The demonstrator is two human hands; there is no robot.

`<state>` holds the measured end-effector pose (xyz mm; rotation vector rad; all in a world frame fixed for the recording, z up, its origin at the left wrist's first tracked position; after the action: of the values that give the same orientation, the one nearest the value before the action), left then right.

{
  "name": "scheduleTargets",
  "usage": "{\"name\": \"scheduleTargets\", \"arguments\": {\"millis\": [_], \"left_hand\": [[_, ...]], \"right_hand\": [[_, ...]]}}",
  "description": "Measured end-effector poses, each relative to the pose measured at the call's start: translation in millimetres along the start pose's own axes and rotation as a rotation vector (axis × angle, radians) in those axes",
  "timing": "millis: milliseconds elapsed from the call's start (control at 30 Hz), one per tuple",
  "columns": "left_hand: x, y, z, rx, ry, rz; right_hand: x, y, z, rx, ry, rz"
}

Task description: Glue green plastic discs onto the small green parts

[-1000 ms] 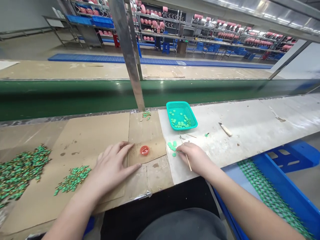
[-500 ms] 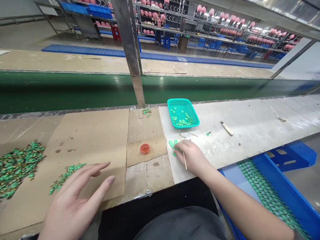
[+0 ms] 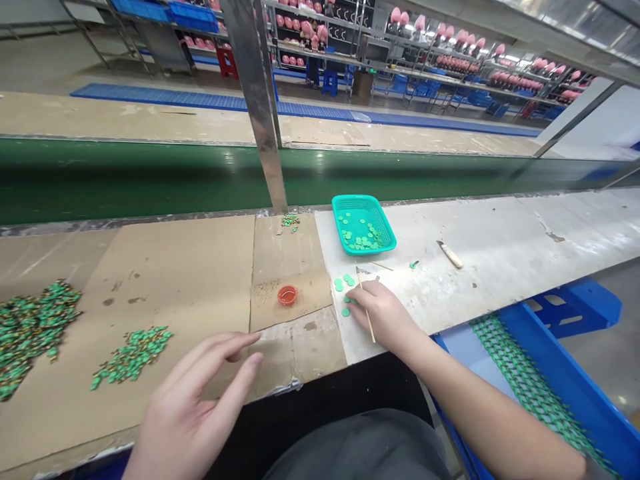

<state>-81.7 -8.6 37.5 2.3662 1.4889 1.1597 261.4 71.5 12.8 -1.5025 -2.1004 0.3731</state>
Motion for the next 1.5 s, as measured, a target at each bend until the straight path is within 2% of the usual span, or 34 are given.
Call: {"name": "scheduleTargets", "arguments": {"millis": [133,233,300,433,567,700,800,867,1033,1100,1200,1367,1500], "left_hand": [[28.5,28.2,22.0,-0.166,-0.072,0.058],[56.9,40.7,54.2,-0.149,-0.275,-0.012],[78.8,46.9,78.9,-0.073,-0.432,-0.043],[125.2,56.0,114.6,0.029,-0.558,-0.026],[162.3,52.7,125.7,0.171,-0.616,-0.028],[181.1,46.6,128.2,0.237,-0.703,0.045],[184.2,44.5,130.0,0.262,-0.745,0.111],[184.7,44.1,130.8,0.275,-0.752,0.152],[180.5,49.8,126.1,0.347,-0.728,0.258],[170.3,56.0,122.1,0.392,-0.717,0.308],[144.2,65.0,116.6,0.449,-0.697,0.380],[100.3,69.9,108.9,0.489,-0.657,0.473],[91.0,71.3,103.3,0.453,-0.673,0.514]], "right_hand": [[-18.5,7.3,-23.7,0.071,0.062,0.024],[-24.6,20.3,-33.0,0.083,0.119,0.081],[-23.6,27.7,-30.7,0.072,0.125,0.096],[-11.2,31.4,-13.2,0.026,0.075,0.076],[0.0,25.1,1.2,-0.012,0.037,0.050],[-11.3,17.6,0.7,-0.021,0.034,0.036],[-23.5,16.3,-5.8,-0.008,0.036,0.043],[-21.5,18.8,-8.0,0.003,0.058,0.086],[19.1,22.8,8.9,-0.028,0.112,0.239],[32.4,20.7,18.1,-0.046,0.104,0.267],[34.8,20.5,20.6,-0.053,0.085,0.259],[18.3,39.1,-0.3,-0.082,0.064,0.198],[8.9,52.3,-11.3,-0.076,0.032,0.127]]}}
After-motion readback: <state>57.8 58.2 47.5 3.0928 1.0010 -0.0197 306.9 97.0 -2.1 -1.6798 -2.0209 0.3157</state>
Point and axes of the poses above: each hand's wrist, its own x-axis towards the middle knuckle, its own z-axis out of the palm, y = z × x, the point moved 2 cm from there along x, towards the middle knuckle, and after that the axes turned 12 degrees about z, right-handed, at the moved point
